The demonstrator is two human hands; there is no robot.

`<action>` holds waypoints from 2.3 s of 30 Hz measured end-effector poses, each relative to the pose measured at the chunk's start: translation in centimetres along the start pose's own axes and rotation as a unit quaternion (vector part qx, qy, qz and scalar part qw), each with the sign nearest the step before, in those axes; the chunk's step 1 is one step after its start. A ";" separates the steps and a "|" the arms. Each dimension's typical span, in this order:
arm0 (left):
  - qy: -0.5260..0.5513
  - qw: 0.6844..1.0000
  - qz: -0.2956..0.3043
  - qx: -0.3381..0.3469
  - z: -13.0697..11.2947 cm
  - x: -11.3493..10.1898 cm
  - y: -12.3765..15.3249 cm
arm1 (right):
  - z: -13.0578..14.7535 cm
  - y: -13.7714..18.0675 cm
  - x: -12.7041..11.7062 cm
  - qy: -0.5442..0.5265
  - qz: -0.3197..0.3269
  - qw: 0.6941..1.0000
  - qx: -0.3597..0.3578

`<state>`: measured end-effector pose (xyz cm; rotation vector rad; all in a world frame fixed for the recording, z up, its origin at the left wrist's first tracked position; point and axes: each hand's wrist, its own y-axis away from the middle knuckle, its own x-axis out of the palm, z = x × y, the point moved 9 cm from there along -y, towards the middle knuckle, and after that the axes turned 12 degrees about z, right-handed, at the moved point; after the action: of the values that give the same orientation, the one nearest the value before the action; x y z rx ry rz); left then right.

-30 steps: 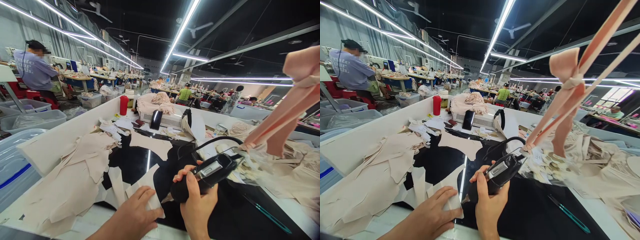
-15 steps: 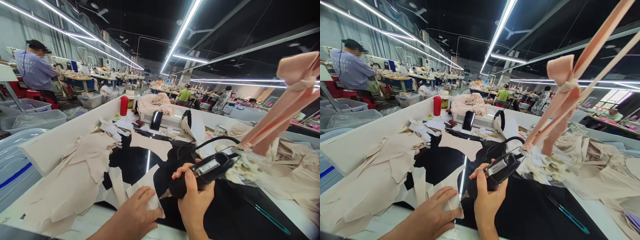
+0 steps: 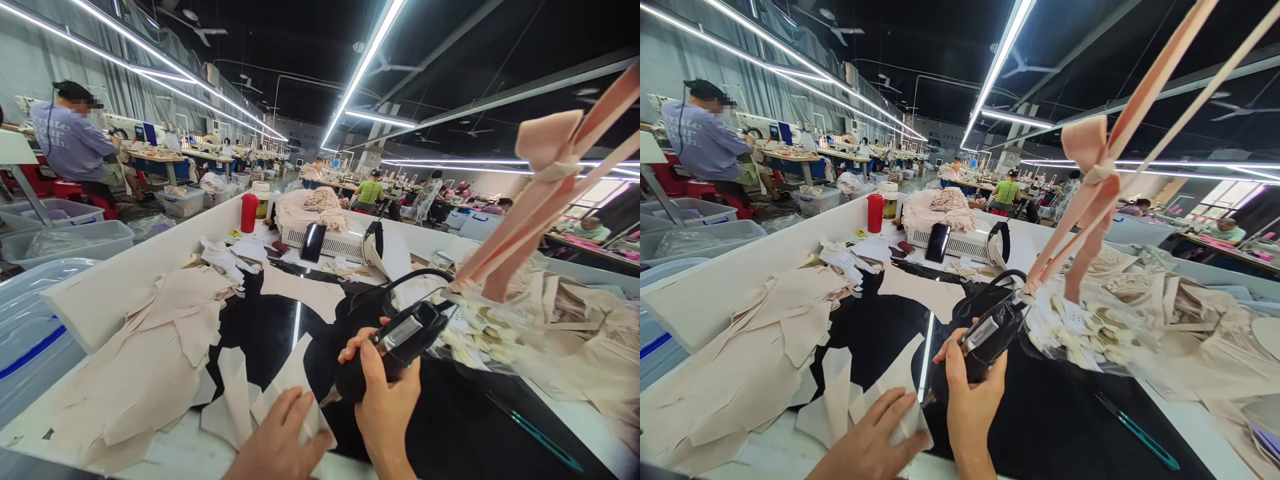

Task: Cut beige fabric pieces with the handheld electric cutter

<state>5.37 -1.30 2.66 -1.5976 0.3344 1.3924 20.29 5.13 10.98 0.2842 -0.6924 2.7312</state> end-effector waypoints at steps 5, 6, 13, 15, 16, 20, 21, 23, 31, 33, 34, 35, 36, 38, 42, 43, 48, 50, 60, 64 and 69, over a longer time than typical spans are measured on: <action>-0.021 0.999 -0.039 -0.024 -0.9 -0.9 0.4 | 0.5 0.7 -0.8 -0.006 -0.001 1.000 -0.009; -0.002 0.999 -0.036 -0.027 -0.7 -1.3 0.0 | 0.5 0.8 -0.9 -0.007 -0.002 1.000 -0.009; 0.039 0.999 0.030 0.010 0.7 -2.1 -2.4 | 0.4 0.9 -1.0 0.003 -0.008 1.000 -0.001; 0.067 0.997 0.046 -0.013 1.5 -1.8 -2.2 | 0.4 0.9 -1.0 0.005 -0.005 1.000 -0.005; 0.082 0.995 0.055 -0.026 1.8 -1.7 -2.0 | 0.4 0.9 -1.0 0.005 -0.005 1.000 -0.007; 0.124 0.989 0.061 -0.044 2.4 -1.7 -1.4 | 0.4 0.9 -1.0 0.010 -0.007 1.000 -0.009; 0.127 0.989 0.057 -0.045 2.4 -1.7 -1.4 | 0.4 0.8 -0.9 0.009 -0.006 1.000 -0.010; 0.125 0.990 0.053 -0.047 2.5 -1.7 -1.3 | 0.5 0.7 -0.7 0.001 -0.009 1.000 -0.014; 0.119 0.991 0.043 -0.052 2.5 -1.8 -1.4 | 0.2 0.2 0.3 -0.014 -0.012 1.000 -0.016; 0.122 0.990 0.037 -0.052 2.5 -1.8 -1.3 | 0.1 0.3 0.4 -0.006 -0.011 1.000 -0.011; 0.121 0.991 0.034 -0.052 2.5 -1.7 -1.3 | 0.1 0.3 0.3 -0.001 -0.011 1.000 -0.010; 0.118 0.991 0.031 -0.051 2.4 -1.7 -1.2 | 0.1 0.4 0.3 0.004 -0.011 1.000 -0.006; 0.115 0.992 0.027 -0.050 2.4 -1.7 -1.2 | 0.0 0.4 0.3 0.007 -0.011 1.000 -0.002; 0.113 0.992 0.018 -0.051 2.4 -1.7 -1.1 | 0.1 0.2 0.4 0.004 -0.010 1.000 -0.001; 0.114 0.992 0.013 -0.052 2.4 -1.9 -1.2 | 0.0 -0.1 0.8 -0.018 -0.009 1.000 -0.014; 0.112 0.992 0.010 -0.052 2.4 -1.9 -1.3 | -0.2 -0.2 1.0 -0.018 -0.006 1.000 -0.014; 0.086 0.994 -0.015 -0.059 2.0 -1.4 -0.9 | -0.6 -0.3 1.5 0.003 0.010 1.000 -0.006; 0.034 0.998 -0.036 -0.047 1.0 -1.2 -0.4 | -0.5 -0.1 1.3 0.006 0.012 1.000 -0.002; 0.143 0.986 0.079 -0.039 3.6 -2.5 -2.5 | -0.2 0.5 0.5 -0.004 0.004 1.000 0.009; 0.230 0.964 0.132 -0.022 5.7 -2.2 -3.1 | -0.1 0.3 0.7 0.004 0.011 1.000 0.005; 0.255 0.952 0.170 -0.022 6.8 -1.2 -2.4 | 0.0 0.4 0.8 0.011 0.004 1.000 0.007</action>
<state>2.54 4.75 5.56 -1.9959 0.9274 1.2145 19.44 4.94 10.99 0.2557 -0.6705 2.7438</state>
